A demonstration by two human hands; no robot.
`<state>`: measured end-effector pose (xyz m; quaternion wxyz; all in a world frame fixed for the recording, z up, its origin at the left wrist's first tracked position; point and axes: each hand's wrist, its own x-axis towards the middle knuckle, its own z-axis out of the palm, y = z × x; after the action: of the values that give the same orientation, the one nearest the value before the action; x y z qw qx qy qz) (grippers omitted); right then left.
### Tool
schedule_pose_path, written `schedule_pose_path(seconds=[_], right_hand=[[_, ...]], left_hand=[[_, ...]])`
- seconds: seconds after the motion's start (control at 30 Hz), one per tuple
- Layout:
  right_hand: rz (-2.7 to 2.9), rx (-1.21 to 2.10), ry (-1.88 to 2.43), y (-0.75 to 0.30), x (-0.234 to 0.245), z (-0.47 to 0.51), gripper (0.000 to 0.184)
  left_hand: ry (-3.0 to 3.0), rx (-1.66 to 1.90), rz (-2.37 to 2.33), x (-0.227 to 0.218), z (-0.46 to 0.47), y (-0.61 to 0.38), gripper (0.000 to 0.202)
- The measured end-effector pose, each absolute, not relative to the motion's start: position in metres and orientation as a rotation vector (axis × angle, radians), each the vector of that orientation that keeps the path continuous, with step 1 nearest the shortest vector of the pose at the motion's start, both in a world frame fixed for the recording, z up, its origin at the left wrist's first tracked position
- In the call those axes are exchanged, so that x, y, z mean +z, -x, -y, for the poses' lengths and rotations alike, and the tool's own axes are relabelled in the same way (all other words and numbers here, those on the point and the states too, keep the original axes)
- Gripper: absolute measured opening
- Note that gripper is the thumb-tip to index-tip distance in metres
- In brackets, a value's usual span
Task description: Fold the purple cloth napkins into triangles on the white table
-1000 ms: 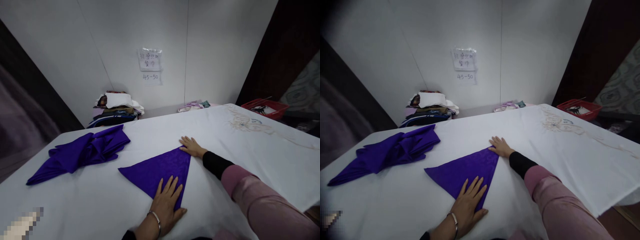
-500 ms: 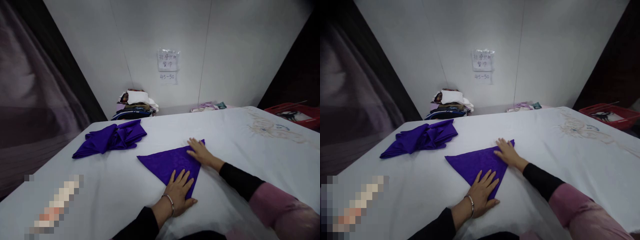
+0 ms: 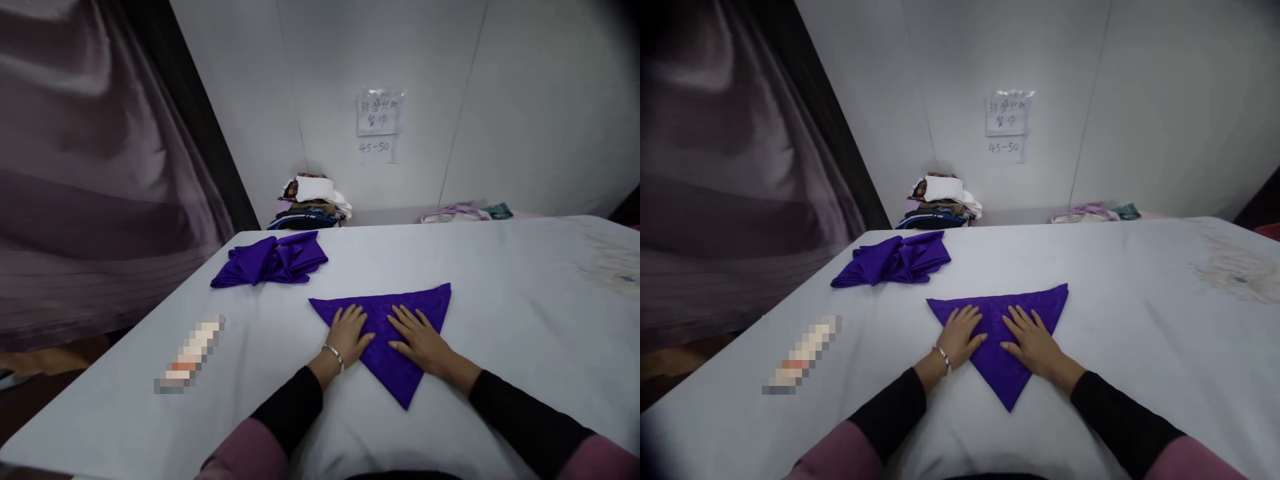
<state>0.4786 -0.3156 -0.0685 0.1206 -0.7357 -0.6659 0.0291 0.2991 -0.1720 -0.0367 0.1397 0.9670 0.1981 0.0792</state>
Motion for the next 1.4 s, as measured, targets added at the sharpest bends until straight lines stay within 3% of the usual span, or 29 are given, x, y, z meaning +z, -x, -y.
schedule_pose_path(seconds=[0.1,0.2,0.63,0.97,1.17,1.4], right_hand=[[1.953,0.068,2.159,-0.479,-0.073,0.316,0.064],[1.956,0.073,2.148,-0.479,-0.074,0.316,0.063],[1.954,0.122,2.126,-0.48,-0.071,0.317,0.062],[1.947,0.098,2.138,-0.479,-0.072,0.318,0.062],[1.954,0.075,2.14,-0.479,-0.072,0.318,0.062],[1.962,0.033,2.159,-0.479,-0.073,0.317,0.063]], left_hand=[[-2.814,0.104,-0.844,-0.044,0.131,-0.295,0.066],[-2.75,0.051,-1.042,-0.048,0.096,-0.289,0.07],[-2.525,0.386,-1.47,-0.052,0.027,-0.276,0.041],[-2.422,0.586,-1.207,-0.055,0.035,-0.247,0.035],[-2.438,0.574,-0.99,-0.051,0.044,-0.25,0.054],[-2.394,0.614,-0.944,-0.048,0.042,-0.252,0.049]])
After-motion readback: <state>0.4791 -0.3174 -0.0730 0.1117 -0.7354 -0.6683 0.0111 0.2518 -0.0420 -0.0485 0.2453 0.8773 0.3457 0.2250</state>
